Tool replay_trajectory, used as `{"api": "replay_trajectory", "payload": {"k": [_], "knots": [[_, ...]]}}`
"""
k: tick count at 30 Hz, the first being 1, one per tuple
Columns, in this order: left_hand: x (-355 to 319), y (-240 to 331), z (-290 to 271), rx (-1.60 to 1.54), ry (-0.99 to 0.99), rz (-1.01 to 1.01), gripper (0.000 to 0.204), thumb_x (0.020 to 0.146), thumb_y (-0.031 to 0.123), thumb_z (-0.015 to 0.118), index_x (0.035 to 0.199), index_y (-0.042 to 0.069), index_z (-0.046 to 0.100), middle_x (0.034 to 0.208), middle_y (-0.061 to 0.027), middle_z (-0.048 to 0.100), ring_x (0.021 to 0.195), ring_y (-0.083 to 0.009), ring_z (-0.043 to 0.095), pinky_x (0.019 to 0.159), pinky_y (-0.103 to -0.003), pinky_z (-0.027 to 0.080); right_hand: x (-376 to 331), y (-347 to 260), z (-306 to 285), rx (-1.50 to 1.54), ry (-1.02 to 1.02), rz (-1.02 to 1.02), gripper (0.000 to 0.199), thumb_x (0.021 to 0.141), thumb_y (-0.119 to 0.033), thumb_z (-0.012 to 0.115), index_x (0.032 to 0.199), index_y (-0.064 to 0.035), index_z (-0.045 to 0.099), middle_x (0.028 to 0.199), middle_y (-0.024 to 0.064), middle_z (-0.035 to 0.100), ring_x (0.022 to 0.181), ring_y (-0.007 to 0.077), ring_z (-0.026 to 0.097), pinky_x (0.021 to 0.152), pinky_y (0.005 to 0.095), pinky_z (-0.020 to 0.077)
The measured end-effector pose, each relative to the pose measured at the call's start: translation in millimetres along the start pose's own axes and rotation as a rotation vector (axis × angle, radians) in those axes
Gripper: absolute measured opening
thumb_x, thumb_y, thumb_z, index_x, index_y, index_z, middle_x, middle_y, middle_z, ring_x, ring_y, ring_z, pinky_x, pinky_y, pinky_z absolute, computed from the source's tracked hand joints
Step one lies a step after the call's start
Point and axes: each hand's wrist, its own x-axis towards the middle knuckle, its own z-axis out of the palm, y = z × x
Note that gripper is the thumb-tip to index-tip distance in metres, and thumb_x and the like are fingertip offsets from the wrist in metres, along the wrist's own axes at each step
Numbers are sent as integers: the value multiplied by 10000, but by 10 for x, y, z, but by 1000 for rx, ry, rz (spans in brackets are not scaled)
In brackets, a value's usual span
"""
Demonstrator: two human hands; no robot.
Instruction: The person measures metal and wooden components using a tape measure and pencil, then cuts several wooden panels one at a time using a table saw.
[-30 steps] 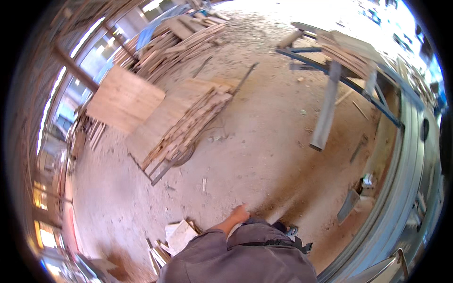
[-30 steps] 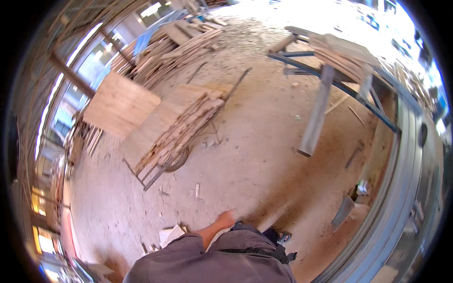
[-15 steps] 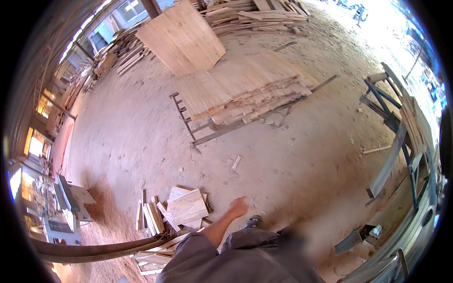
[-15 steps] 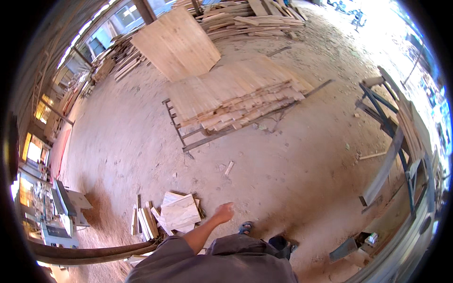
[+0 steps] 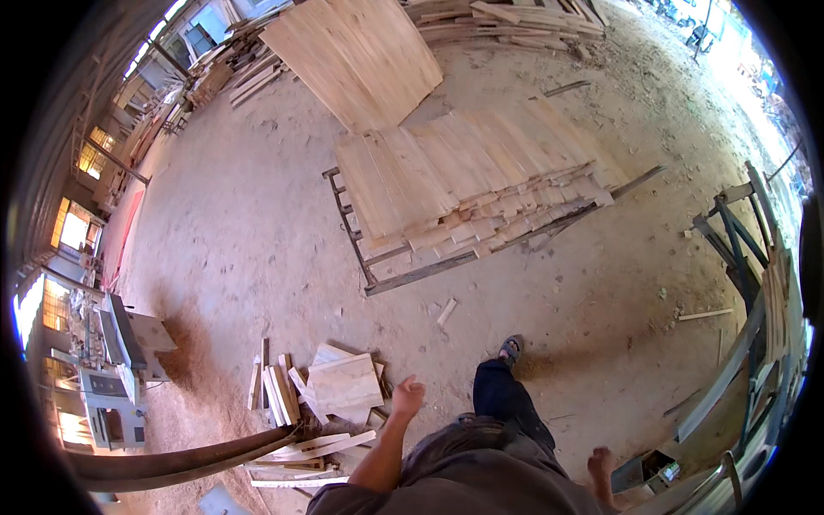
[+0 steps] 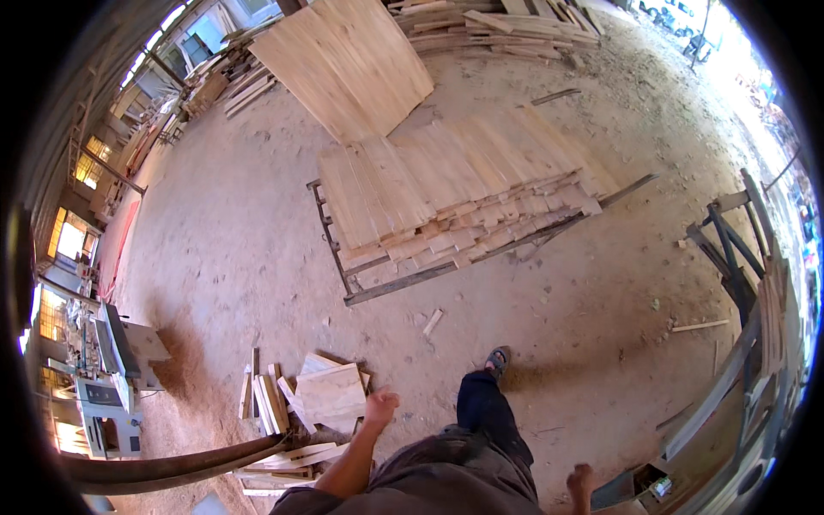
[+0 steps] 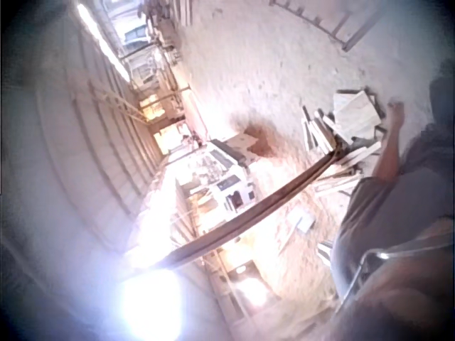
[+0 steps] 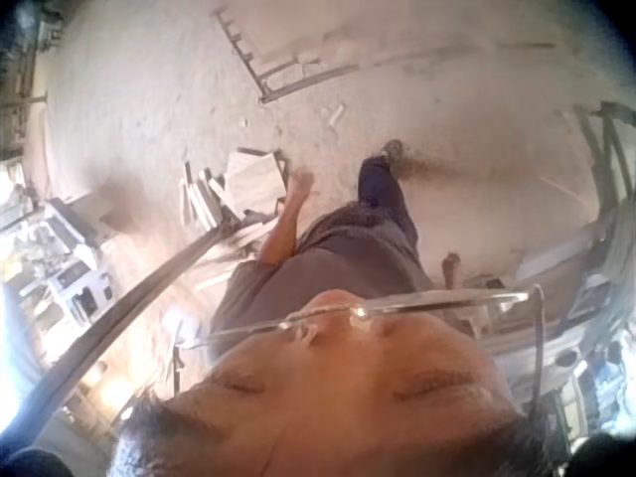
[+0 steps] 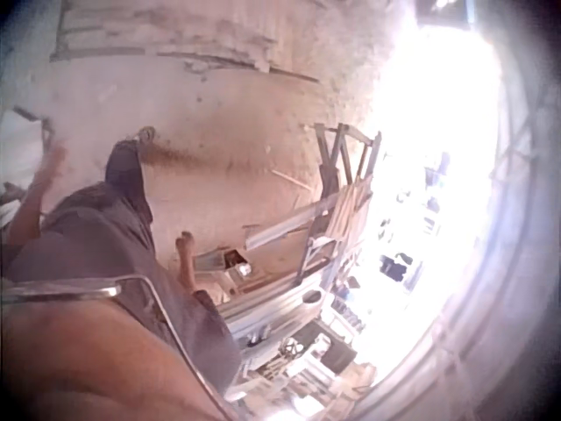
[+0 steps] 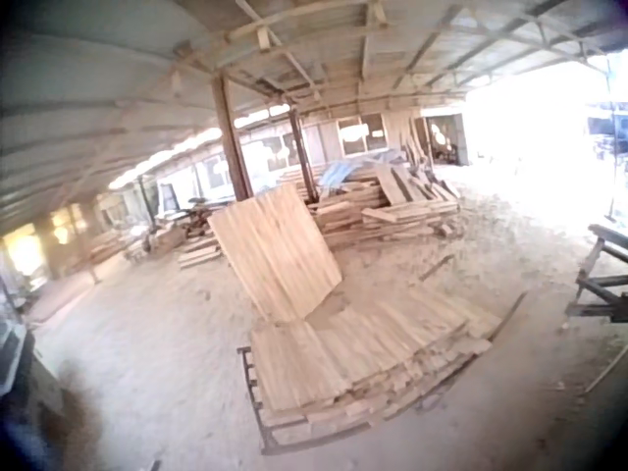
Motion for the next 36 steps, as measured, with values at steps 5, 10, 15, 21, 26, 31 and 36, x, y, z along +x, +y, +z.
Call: {"api": "replay_trajectory", "payload": {"k": [5,10,15,21,26,31,36], "knots": [[796,471,-497,-232,319,183,177,909,135,608,1020,22,686,766,-84,692,682,-162,655,605,-320,506,1914,-1084,44,136,92,-428,199,793,-169,570,825,-3,675,894,249,671,874,456,642,779,571,492],[2153,1703,-914,-415,361,227,79,919,86,579,858,64,624,869,-64,663,792,-144,593,696,-300,469,2968,-3308,-918,481,33,-288,282,880,-269,626,981,-11,679,866,247,660,789,347,654,730,442,508],[3082,2320,-1149,-589,490,88,354,868,66,648,1200,-16,554,982,-109,692,860,-216,645,754,-353,522,3320,-5032,-1404,664,-89,-598,217,880,-190,672,1025,-31,699,841,165,705,780,215,691,701,365,531],[3303,2514,-1107,-519,594,-31,533,806,27,702,1298,-109,552,971,-144,709,853,-210,643,745,-329,516,3468,-5837,-1205,913,-365,-327,155,883,-87,683,1014,-13,716,922,77,749,761,151,681,674,310,551],[3272,2525,-1191,-394,617,-109,731,819,37,703,1443,-176,389,957,-159,688,807,-206,627,692,-318,503,3467,-6262,-850,867,-580,-196,201,887,-15,655,1084,7,692,924,50,716,677,130,622,573,253,495],[3218,2854,-1225,-383,612,-203,738,826,30,670,1468,-168,366,892,-113,639,684,-171,557,588,-319,452,3712,-6585,-368,1073,-876,-102,278,889,-130,690,1139,-12,664,883,50,681,726,147,643,621,299,519],[3122,3026,-1226,-404,580,-233,746,826,33,619,1497,-144,347,917,-110,587,727,-185,536,612,-340,437,3461,-7265,-1007,1351,-953,222,225,890,-174,684,1094,-108,613,831,0,637,753,142,634,627,329,516]]}}
